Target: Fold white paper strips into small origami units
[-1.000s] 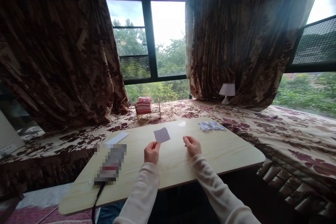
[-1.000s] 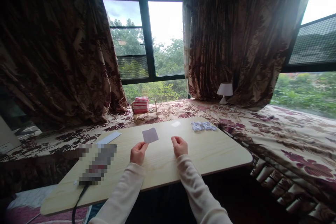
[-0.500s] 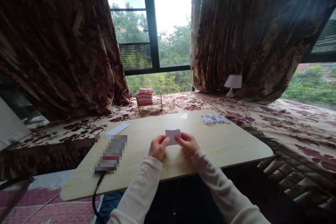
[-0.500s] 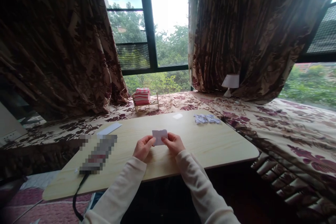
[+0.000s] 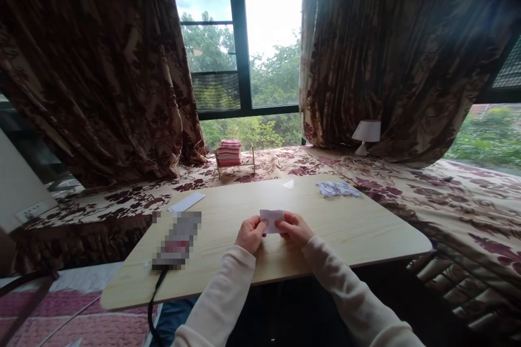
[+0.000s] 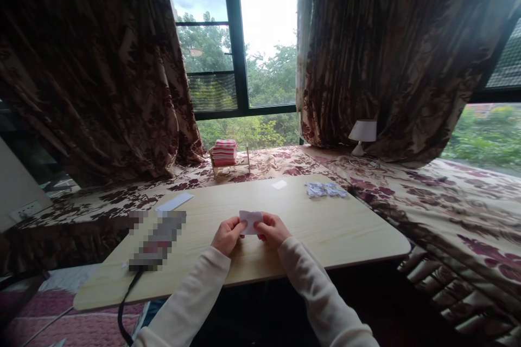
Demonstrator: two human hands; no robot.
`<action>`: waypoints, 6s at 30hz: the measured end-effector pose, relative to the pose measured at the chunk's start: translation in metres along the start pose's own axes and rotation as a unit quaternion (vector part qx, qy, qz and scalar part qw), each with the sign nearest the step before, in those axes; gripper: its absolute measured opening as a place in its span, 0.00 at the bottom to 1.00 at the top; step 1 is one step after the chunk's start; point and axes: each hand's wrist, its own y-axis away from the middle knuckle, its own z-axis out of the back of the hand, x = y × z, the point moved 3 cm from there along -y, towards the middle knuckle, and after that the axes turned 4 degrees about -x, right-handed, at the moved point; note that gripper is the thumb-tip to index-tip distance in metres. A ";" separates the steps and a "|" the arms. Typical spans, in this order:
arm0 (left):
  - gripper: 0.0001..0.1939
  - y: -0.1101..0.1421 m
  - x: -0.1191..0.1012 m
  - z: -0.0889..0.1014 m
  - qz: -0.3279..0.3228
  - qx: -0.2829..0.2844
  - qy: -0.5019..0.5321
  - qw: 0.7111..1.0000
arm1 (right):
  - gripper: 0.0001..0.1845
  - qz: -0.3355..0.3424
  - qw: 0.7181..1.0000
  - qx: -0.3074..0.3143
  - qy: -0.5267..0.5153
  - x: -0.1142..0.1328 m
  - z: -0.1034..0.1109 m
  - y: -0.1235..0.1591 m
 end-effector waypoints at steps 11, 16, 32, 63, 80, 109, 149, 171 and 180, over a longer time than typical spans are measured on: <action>0.08 -0.002 -0.001 0.005 0.010 -0.022 0.064 0.998 | 0.16 -0.002 1.000 0.027 -0.014 -0.005 0.003 -0.001; 0.11 -0.001 -0.004 0.004 0.007 -0.029 0.120 0.992 | 0.16 0.016 1.000 0.013 -0.016 -0.010 -0.001 -0.003; 0.15 -0.003 0.003 0.007 0.035 -0.077 0.134 0.987 | 0.12 0.031 0.999 -0.003 0.003 -0.018 -0.001 -0.006; 0.18 -0.003 0.003 0.007 0.029 -0.126 0.138 0.982 | 0.17 0.027 0.996 -0.085 0.009 -0.012 0.001 -0.009; 0.14 -0.001 0.000 0.004 0.018 -0.135 0.097 0.986 | 0.18 0.029 0.990 -0.132 0.030 -0.008 0.009 -0.009; 0.12 -0.003 0.003 0.000 0.000 -0.090 0.073 0.993 | 0.18 0.050 0.992 -0.112 0.034 -0.003 0.008 -0.006; 0.11 -0.006 0.004 -0.019 0.017 -0.119 0.123 0.985 | 0.12 0.116 0.980 -0.143 0.075 0.004 0.009 -0.003; 0.12 -0.002 -0.008 -0.025 0.014 -0.097 0.047 0.994 | 0.10 0.088 0.987 -0.122 0.052 0.000 0.008 -0.004; 0.11 -0.001 -0.013 -0.027 0.006 -0.085 0.021 0.996 | 0.11 0.067 0.983 -0.163 0.053 -0.016 0.015 -0.012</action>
